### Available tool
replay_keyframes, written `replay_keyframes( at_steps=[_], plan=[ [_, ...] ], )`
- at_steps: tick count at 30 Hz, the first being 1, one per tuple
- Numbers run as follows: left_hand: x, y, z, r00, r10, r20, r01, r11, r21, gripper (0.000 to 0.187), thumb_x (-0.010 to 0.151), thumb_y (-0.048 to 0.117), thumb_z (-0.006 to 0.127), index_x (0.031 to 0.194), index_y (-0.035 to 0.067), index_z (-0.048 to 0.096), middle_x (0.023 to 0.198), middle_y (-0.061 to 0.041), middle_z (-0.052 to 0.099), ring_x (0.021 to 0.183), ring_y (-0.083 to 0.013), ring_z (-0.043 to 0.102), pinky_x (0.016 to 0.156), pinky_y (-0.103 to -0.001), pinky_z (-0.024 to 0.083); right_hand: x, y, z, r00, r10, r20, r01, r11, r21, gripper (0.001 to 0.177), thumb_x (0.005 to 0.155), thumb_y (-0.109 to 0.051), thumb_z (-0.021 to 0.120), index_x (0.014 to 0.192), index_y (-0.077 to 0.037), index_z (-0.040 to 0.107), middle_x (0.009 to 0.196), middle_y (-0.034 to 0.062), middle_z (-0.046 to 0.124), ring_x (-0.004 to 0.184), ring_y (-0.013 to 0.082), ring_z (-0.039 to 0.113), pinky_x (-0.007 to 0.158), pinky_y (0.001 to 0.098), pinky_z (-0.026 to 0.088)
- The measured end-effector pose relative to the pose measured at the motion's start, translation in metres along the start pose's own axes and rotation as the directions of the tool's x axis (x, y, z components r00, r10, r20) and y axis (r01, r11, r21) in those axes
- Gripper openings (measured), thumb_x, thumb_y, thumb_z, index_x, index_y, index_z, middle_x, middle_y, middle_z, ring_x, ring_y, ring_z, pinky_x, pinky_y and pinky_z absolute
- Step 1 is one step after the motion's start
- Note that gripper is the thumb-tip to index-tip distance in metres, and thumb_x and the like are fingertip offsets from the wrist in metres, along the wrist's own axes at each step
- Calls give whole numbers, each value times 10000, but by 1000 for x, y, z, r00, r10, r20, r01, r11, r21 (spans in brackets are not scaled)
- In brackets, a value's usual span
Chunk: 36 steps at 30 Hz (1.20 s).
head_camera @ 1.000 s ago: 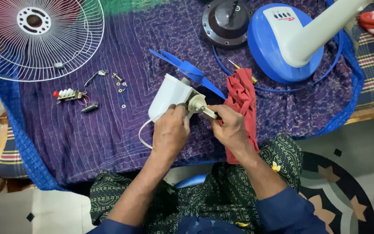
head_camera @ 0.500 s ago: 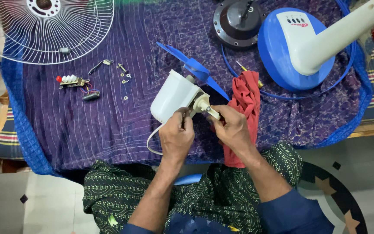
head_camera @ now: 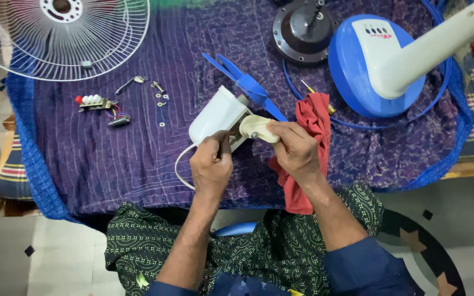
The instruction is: The person cleans the fan motor housing with a red cloth, then manipulates internal wires and components. They reattach the blue fan blades to the motor and connect the motor assembly to the fan stand base.
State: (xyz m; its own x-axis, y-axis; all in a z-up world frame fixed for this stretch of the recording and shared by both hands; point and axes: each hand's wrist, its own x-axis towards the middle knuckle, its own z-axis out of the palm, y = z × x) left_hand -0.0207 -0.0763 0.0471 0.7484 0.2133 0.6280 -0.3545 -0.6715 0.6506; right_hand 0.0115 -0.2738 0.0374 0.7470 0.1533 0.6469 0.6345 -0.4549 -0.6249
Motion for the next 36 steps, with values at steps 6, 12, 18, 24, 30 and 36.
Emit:
replay_keyframes(
  at_steps=[6,12,18,24,30,36],
  plan=[
    [17,-4,-3,998,-33,-48,34,999,12,90,943,47,718,1024,9,711,936,-174,741,803,-321,749,686,-376,584,21,-11,5,995,-93,22,95,991,-91,276,823,59,760,1089,-2,720,1052,151,743,900,264,758,749,319,613],
    [28,4,-9,939,-340,57,344,935,-82,168,902,92,715,1034,-2,761,846,-193,756,761,-275,774,661,-353,568,44,-16,12,979,-197,55,202,975,-96,243,854,-33,831,1070,-17,718,930,128,702,788,262,713,661,351,571],
    [36,2,-10,860,-499,109,510,845,-163,172,919,123,691,1012,-13,742,852,-190,775,773,-229,784,698,-356,577,44,-14,19,982,-187,40,191,973,-132,183,911,-70,811,1067,-28,723,913,121,686,747,251,690,628,356,540],
    [38,7,-12,854,-487,181,506,859,-76,192,911,129,658,1006,-13,744,838,-218,758,783,-319,774,711,-389,568,41,-14,20,977,-213,22,214,966,-148,191,931,-99,808,1083,-26,718,921,117,679,757,254,686,633,358,537],
    [40,7,-12,927,-330,176,331,943,28,210,902,61,617,1044,8,763,833,-268,721,801,-422,734,748,-468,571,38,-15,20,979,-205,13,205,969,-134,182,940,-102,804,1079,-20,720,897,115,670,712,237,665,606,354,520],
    [40,2,-11,877,-267,400,211,961,179,344,822,-21,544,1084,38,760,810,-298,698,806,-477,692,772,-550,543,36,-14,20,979,-203,12,203,969,-143,195,947,-122,800,1089,-10,727,877,114,666,672,207,658,566,334,511]
  ],
)
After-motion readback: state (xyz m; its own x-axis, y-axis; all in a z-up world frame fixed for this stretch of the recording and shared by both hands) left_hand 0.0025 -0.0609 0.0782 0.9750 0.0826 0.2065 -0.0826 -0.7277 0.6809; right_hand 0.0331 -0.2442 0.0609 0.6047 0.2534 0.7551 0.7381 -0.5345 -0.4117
